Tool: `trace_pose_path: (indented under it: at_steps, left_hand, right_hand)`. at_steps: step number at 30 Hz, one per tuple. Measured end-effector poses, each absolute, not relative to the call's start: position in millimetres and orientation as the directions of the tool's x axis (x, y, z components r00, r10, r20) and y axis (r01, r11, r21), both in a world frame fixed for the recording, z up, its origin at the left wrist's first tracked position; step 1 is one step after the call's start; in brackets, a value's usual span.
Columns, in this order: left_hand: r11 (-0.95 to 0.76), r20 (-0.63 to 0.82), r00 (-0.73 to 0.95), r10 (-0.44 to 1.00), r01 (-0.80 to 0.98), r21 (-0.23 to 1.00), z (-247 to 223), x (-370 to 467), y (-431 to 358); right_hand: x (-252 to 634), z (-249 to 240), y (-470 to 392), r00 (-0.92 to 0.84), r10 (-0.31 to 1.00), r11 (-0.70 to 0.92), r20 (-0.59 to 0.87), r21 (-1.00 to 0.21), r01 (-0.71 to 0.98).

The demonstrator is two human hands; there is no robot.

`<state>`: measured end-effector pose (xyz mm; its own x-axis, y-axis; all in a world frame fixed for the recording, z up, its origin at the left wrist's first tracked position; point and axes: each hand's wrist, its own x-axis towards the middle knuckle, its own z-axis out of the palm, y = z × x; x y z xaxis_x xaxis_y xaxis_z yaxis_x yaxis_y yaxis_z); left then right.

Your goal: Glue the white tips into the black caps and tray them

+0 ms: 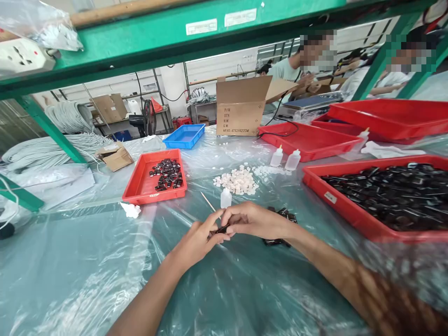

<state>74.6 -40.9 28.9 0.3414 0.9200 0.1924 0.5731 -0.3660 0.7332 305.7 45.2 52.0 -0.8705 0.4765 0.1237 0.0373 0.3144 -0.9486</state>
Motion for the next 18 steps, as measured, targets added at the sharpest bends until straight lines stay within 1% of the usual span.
trace_pose_path:
  at_steps: [1, 2, 3, 5, 7, 8, 11, 14, 16, 18]
  left_hand:
    - [-0.348, 0.180, 0.332, 0.926, 0.562, 0.750, 27, 73, -39]
    - [-0.326, 0.169, 0.318, 0.933, 0.548, 0.770, 25, 71, -37]
    - [-0.309, 0.170, 0.295, 0.940, 0.531, 0.789, 23, 69, -35]
    - [-0.311, 0.220, 0.233, 0.947, 0.504, 0.806, 20, 64, -29]
    - [-0.321, 0.274, 0.168, 0.947, 0.493, 0.809, 18, 60, -24]
    - [-0.322, 0.291, 0.141, 0.946, 0.495, 0.807, 17, 58, -21]
    - [-0.315, 0.322, 0.077, 0.944, 0.510, 0.801, 17, 57, -17]
    - [-0.345, 0.377, 0.055, 0.925, 0.541, 0.767, 18, 61, -17]
    - [-0.382, 0.426, 0.058, 0.903, 0.562, 0.734, 18, 64, -17]
    - [-0.400, 0.459, 0.051, 0.887, 0.582, 0.708, 19, 63, -18]
  right_hand:
    - [309, 54, 49, -0.876, 0.466, 0.324, 0.128, -0.945, 0.034]
    - [314, 56, 54, -0.858, 0.490, 0.356, 0.157, -0.934, 0.033]
    - [318, 58, 60, -0.805, 0.554, 0.418, 0.212, -0.907, 0.049]
    - [326, 59, 74, -0.612, 0.705, 0.551, 0.359, -0.820, 0.153]
    - [329, 52, 87, -0.443, 0.768, 0.610, 0.462, -0.739, 0.287]
    - [328, 47, 92, -0.411, 0.778, 0.612, 0.475, -0.719, 0.330]
    - [313, 25, 97, -0.435, 0.788, 0.598, 0.435, -0.709, 0.374]
    - [294, 6, 88, -0.446, 0.800, 0.583, 0.402, -0.696, 0.418]
    - [288, 3, 81, -0.456, 0.800, 0.580, 0.391, -0.696, 0.422]
    - [288, 7, 75, -0.482, 0.789, 0.583, 0.383, -0.715, 0.386]
